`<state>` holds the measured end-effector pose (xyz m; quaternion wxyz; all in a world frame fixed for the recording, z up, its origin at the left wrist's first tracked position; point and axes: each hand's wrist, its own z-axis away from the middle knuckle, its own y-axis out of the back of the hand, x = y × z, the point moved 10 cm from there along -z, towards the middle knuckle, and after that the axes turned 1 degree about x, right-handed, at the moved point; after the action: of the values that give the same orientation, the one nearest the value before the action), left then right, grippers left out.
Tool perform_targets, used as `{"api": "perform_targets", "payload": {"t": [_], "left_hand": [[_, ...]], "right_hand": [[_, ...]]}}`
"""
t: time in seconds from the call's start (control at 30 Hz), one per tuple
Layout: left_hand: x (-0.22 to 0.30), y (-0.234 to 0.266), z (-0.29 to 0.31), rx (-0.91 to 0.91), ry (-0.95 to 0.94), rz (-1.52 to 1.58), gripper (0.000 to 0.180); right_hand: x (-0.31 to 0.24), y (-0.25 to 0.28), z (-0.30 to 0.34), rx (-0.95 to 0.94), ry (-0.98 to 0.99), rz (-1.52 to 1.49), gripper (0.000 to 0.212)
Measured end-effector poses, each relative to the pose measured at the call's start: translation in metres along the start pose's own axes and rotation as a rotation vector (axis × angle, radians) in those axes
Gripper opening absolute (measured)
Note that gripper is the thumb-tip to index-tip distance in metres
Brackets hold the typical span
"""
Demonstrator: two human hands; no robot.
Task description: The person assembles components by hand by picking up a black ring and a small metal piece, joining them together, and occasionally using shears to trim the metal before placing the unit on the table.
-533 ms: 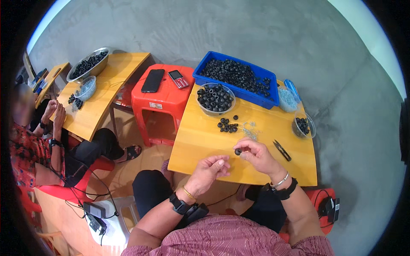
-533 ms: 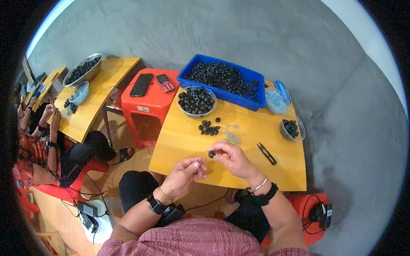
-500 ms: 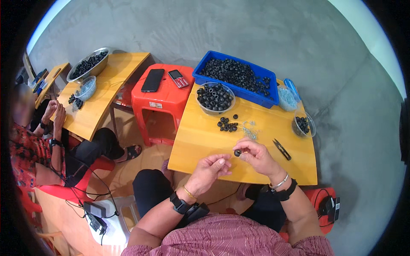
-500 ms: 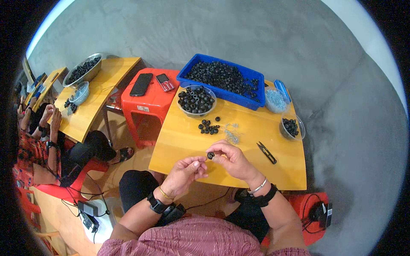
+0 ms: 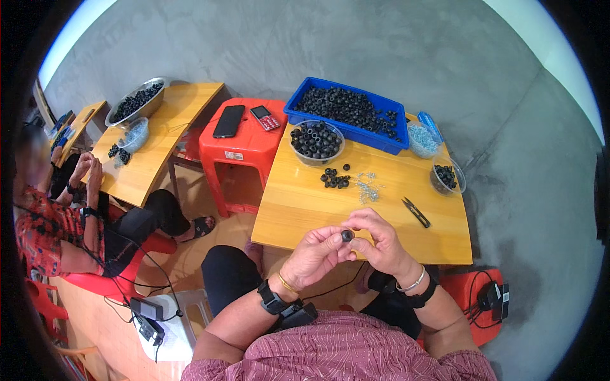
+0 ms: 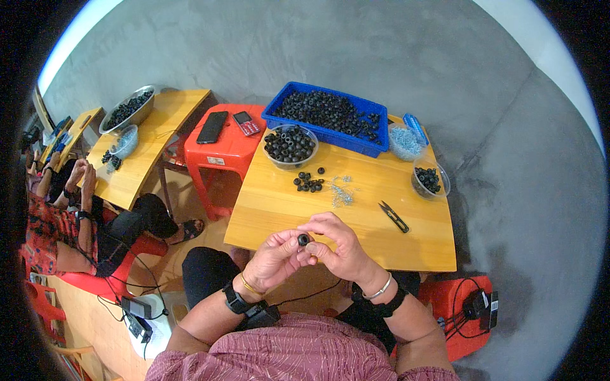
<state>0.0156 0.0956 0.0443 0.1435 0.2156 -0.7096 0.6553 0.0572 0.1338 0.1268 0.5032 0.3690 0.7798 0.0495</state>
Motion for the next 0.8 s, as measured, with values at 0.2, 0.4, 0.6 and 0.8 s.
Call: {"api": "perform_targets", "payload": {"t": [0.2,0.4,0.6,0.8], "left_hand": [[-0.002,-0.001,0.005,-0.017,0.012,0.029,0.021],[-0.003,-0.007,0.008,-0.063,0.026,0.023,0.021],[0.005,-0.009,0.007,-0.032,-0.024,-0.062,0.021],[0.013,-0.011,0.008,-0.023,-0.095,-0.144,0.022]], "right_hand": [[-0.004,0.014,0.005,0.071,-0.030,-0.012,0.024],[-0.032,0.013,0.002,0.045,0.083,0.156,0.023],[-0.012,0.021,0.011,0.140,-0.035,0.062,0.018],[-0.012,0.011,0.012,0.085,-0.051,0.098,0.012]]}}
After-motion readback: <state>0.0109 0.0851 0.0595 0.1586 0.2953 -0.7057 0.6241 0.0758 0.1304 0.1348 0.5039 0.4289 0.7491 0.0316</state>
